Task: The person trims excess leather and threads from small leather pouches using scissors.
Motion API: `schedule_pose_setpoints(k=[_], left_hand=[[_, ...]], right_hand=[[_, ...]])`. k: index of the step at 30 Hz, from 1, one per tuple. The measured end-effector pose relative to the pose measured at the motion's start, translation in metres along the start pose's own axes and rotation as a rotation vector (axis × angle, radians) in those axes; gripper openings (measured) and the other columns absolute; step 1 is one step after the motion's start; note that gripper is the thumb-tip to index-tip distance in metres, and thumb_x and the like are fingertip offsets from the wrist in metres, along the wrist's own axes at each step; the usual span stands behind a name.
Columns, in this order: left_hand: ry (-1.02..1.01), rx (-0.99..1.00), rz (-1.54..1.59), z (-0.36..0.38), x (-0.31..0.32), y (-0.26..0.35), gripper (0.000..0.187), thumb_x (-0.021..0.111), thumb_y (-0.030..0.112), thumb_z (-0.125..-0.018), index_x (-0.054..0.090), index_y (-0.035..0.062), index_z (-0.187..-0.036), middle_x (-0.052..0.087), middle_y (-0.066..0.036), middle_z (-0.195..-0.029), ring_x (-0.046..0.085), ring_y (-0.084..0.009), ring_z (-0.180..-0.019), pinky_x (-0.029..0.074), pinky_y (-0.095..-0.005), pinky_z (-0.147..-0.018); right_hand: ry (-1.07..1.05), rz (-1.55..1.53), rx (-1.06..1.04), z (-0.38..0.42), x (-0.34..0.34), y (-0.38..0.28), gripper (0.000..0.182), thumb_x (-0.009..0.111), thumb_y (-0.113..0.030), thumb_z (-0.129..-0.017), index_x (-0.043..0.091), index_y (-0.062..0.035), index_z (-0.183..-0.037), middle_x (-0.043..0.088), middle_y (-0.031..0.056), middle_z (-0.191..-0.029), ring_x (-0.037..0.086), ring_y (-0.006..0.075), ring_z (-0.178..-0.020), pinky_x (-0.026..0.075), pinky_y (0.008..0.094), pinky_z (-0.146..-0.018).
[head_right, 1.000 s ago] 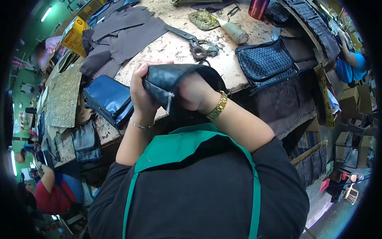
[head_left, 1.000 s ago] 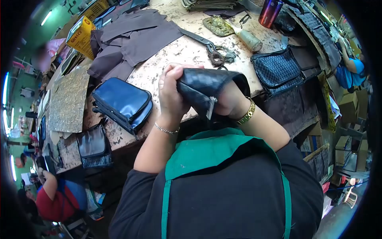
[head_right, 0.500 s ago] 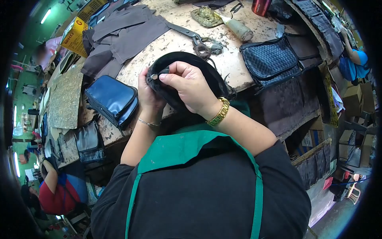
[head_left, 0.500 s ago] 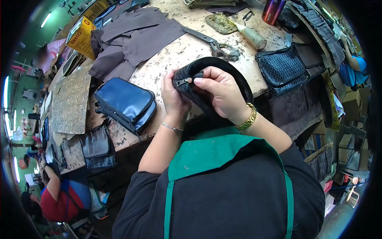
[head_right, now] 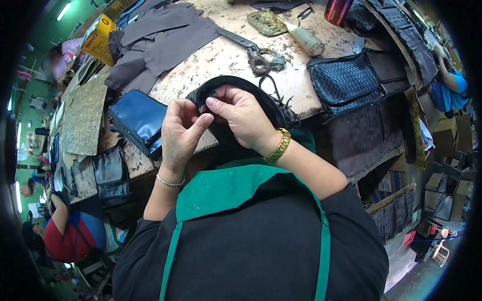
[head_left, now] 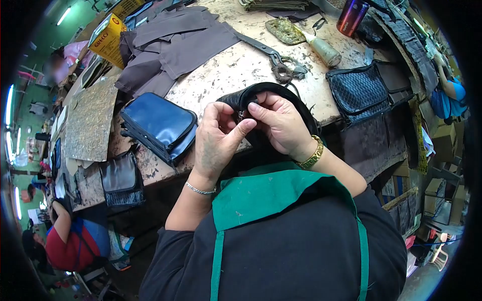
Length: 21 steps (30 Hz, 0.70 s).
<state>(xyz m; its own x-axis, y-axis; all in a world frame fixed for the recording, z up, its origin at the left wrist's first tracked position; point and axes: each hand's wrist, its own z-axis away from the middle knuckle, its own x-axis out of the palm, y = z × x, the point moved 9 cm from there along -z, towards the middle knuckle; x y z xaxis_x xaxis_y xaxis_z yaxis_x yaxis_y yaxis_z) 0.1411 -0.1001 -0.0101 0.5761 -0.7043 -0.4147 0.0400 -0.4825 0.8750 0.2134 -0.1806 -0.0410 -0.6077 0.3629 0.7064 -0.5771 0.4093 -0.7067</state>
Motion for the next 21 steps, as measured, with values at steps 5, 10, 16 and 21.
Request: schedule_pose_setpoints(k=[5, 10, 16, 21], left_hand=[[-0.171, -0.063, -0.032, 0.002, 0.01, 0.003, 0.03, 0.067, 0.024, -0.073, 0.048, 0.0024, -0.065, 0.043, 0.001, -0.053, 0.038, -0.0067, -0.051, 0.035, -0.0207, -0.048], [-0.302, -0.156, 0.412, 0.006, 0.017, -0.004, 0.027, 0.06, 0.016, -0.079, 0.046, 0.0036, -0.06, 0.039, 0.005, -0.057, 0.032, -0.0041, -0.055, 0.028, -0.0192, -0.05], [-0.247, 0.028, 0.212, 0.006, 0.013, 0.009, 0.027, 0.057, 0.013, -0.078, 0.043, 0.0011, -0.058, 0.038, -0.001, -0.058, 0.035, -0.0099, -0.055, 0.03, -0.0226, -0.053], [-0.187, 0.078, -0.097, 0.009, 0.004, 0.015, 0.021, 0.058, 0.008, -0.073, 0.045, 0.0003, -0.058, 0.042, -0.008, -0.06, 0.043, -0.0172, -0.056, 0.034, -0.0277, -0.052]], right_hand=[[0.038, -0.057, 0.007, 0.001, -0.009, 0.007, 0.01, 0.054, -0.004, -0.081, 0.055, -0.0031, -0.091, 0.057, 0.0035, -0.086, 0.055, 0.0106, -0.078, 0.046, 0.0239, -0.072], [0.078, -0.047, 0.084, 0.007, -0.007, 0.008, 0.008, 0.053, -0.004, -0.081, 0.056, -0.0033, -0.089, 0.057, 0.0025, -0.085, 0.055, 0.0113, -0.079, 0.044, 0.0245, -0.074], [0.136, -0.016, 0.059, -0.001, -0.01, 0.021, 0.009, 0.052, 0.0, -0.079, 0.058, -0.0036, -0.085, 0.058, 0.0021, -0.083, 0.054, 0.0099, -0.077, 0.043, 0.0245, -0.072], [0.177, 0.209, 0.204, 0.001, -0.011, 0.035, 0.01, 0.051, -0.004, -0.08, 0.058, -0.0016, -0.085, 0.058, 0.0031, -0.082, 0.052, 0.0107, -0.076, 0.043, 0.0253, -0.07]])
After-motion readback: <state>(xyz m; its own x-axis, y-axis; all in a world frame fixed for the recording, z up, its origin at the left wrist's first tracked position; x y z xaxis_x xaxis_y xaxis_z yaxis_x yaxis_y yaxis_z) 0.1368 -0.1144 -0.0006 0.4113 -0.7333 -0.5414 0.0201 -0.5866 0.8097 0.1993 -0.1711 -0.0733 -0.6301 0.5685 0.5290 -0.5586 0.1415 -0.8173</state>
